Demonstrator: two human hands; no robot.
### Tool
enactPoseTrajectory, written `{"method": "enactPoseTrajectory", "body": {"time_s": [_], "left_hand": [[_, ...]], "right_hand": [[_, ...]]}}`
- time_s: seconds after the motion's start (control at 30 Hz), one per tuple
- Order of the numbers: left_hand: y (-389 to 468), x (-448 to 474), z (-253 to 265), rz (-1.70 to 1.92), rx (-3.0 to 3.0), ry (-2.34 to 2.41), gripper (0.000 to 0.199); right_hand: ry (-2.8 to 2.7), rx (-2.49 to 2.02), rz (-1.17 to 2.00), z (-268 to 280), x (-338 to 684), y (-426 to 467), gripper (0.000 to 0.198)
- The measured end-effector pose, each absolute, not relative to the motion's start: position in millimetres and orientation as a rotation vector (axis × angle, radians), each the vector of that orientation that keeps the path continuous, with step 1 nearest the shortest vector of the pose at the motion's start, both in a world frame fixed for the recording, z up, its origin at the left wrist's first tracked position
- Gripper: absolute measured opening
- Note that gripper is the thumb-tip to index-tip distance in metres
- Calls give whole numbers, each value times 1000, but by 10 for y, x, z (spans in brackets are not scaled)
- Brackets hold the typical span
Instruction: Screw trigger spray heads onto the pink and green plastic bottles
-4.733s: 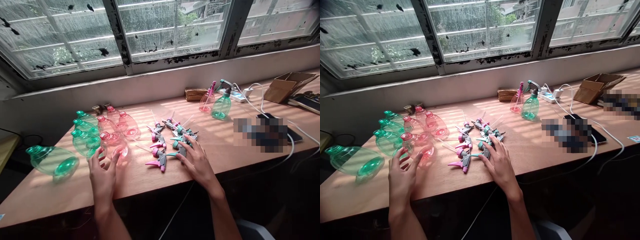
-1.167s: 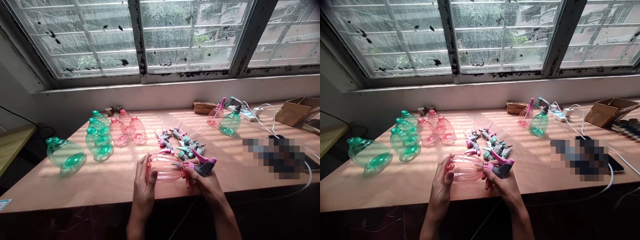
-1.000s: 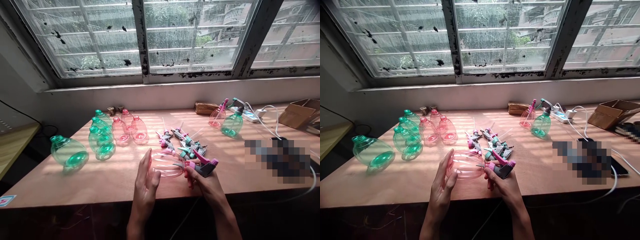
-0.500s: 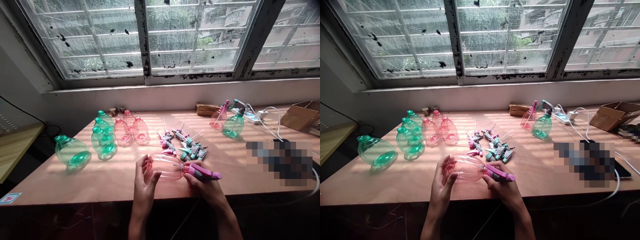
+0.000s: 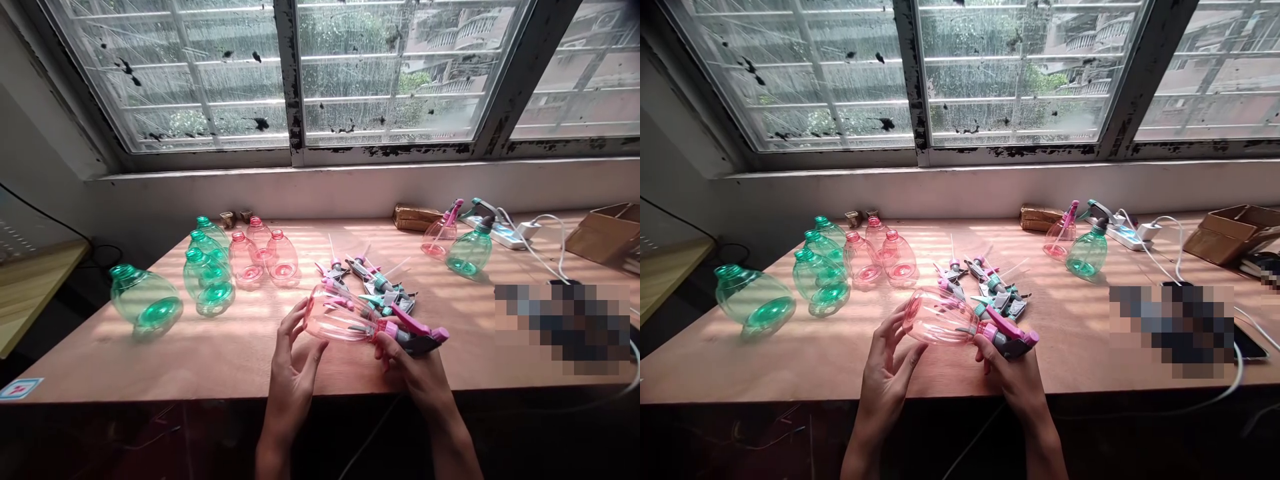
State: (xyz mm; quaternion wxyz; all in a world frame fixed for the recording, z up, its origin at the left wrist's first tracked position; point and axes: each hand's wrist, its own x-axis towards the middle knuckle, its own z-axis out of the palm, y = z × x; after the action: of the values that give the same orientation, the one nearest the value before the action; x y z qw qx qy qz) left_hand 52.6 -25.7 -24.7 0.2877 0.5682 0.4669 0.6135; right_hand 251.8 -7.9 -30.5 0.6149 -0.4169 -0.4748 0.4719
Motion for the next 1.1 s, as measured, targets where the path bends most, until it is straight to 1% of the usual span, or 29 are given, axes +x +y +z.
{"method": "enactPoseTrajectory", "body": {"time_s": [0.13, 0.23, 0.47, 0.6, 0.77, 0.97, 1.0, 1.1], "left_hand": [[-280, 517, -246, 1572, 1437, 1264, 62], [-259, 503, -247, 1594, 1367, 1322, 68], [-245, 491, -208, 1538, 1464, 1412, 54], [-277, 470, -212, 1486, 1551, 1300, 55], [-299, 472, -220, 1411, 1589, 1237, 59], [-327, 452, -200, 1472, 1549, 1081, 53], [-322, 451, -205, 1490, 1522, 1060, 56], [-290, 464, -227, 1505, 1447, 1124, 79]], "right_hand": [[-1149, -927, 1077, -357, 2558, -94, 34], [-1204, -932, 1134, -362, 2580, -118, 31], [-1183, -947, 1159, -355, 2570, -116, 32], [-1170, -964, 1106, -338, 2553, -112, 31], [-1145, -1022, 983, -301, 2542, -94, 24], [-1141, -866, 978, -389, 2598, -70, 17], [-1169, -850, 981, -398, 2610, -79, 15], [-1256, -854, 980, -390, 2627, -120, 11]]}}
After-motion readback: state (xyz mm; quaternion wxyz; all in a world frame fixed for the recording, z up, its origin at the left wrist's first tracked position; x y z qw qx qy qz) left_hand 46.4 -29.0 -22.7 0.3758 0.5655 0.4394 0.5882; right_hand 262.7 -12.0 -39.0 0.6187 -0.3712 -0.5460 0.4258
